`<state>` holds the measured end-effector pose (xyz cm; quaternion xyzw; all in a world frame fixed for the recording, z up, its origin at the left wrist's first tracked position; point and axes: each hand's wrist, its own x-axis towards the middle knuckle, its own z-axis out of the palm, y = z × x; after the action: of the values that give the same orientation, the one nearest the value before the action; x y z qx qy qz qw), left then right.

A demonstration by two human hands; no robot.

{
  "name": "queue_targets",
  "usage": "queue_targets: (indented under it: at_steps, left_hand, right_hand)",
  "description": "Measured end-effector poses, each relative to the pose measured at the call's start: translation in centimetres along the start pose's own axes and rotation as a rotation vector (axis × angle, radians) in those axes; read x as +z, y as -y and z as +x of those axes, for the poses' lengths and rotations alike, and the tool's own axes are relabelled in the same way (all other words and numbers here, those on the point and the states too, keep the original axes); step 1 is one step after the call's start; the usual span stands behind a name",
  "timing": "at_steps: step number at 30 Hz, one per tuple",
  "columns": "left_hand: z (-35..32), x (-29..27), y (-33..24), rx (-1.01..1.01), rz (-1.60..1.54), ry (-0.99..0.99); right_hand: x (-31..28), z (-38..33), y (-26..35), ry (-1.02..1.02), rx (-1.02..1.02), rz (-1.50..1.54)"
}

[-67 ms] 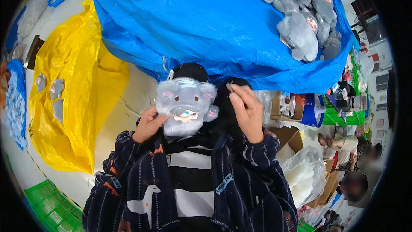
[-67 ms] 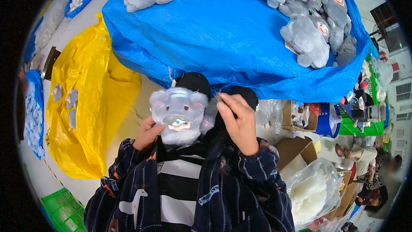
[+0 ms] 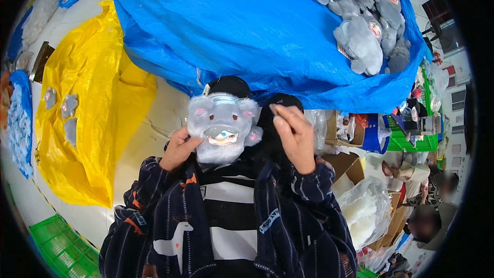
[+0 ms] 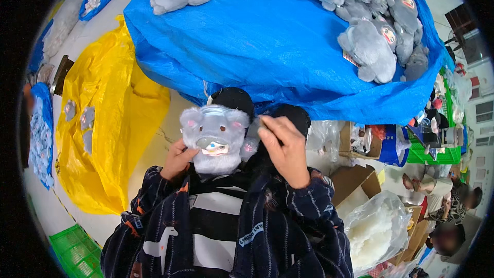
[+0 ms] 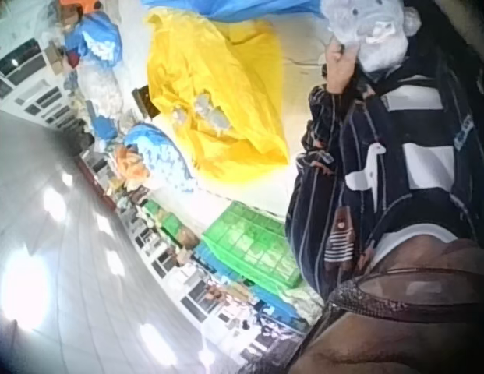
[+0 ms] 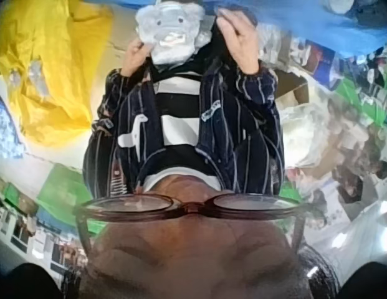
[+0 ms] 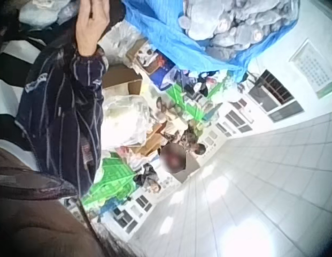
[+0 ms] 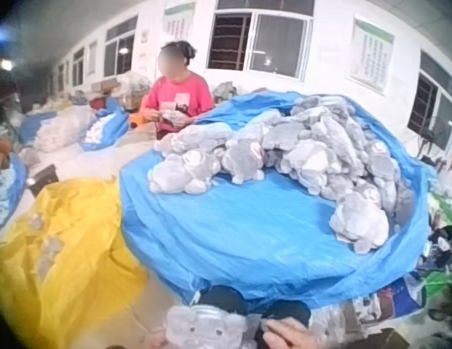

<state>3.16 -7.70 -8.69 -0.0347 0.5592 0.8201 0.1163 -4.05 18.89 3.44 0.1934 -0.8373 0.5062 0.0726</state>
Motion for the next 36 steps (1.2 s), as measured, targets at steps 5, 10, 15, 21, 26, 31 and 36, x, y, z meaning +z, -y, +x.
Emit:
queue_targets:
  at_steps: [5, 10, 15, 21, 26, 31, 36]
  left_hand:
    - [0.3, 0.0, 0.2, -0.087, -0.114, -0.018]
    - [0.7, 0.3, -0.2, -0.106, -0.149, -0.011]
    - [1.0, 0.4, -0.3, -0.121, -0.189, 0.013]
    - [1.4, -0.4, 0.8, -0.160, -0.191, 0.022]
    - [1.6, -0.4, 0.5, -0.185, -0.204, 0.029]
    - [1.9, -0.5, 0.6, -0.195, -0.181, 0.029]
    - [1.9, -0.1, 0.3, -0.180, -0.173, 0.024]
  right_hand:
    - [2.1, -0.7, -0.9, 0.042, -0.053, -0.109]
    - [3.6, 0.1, -1.6, -0.015, -0.147, -0.278]
    - [4.2, 0.7, -2.1, -0.053, -0.218, -0.400]
    - [4.3, 1.0, -2.4, -0.059, -0.238, -0.421]
    - [4.7, 1.3, -3.7, -0.088, -0.330, -0.445]
    - [5.3, 1.7, -4.7, -0.131, -0.082, -0.031]
    - [4.4, 2.2, -4.3, -0.092, 0.348, 0.543]
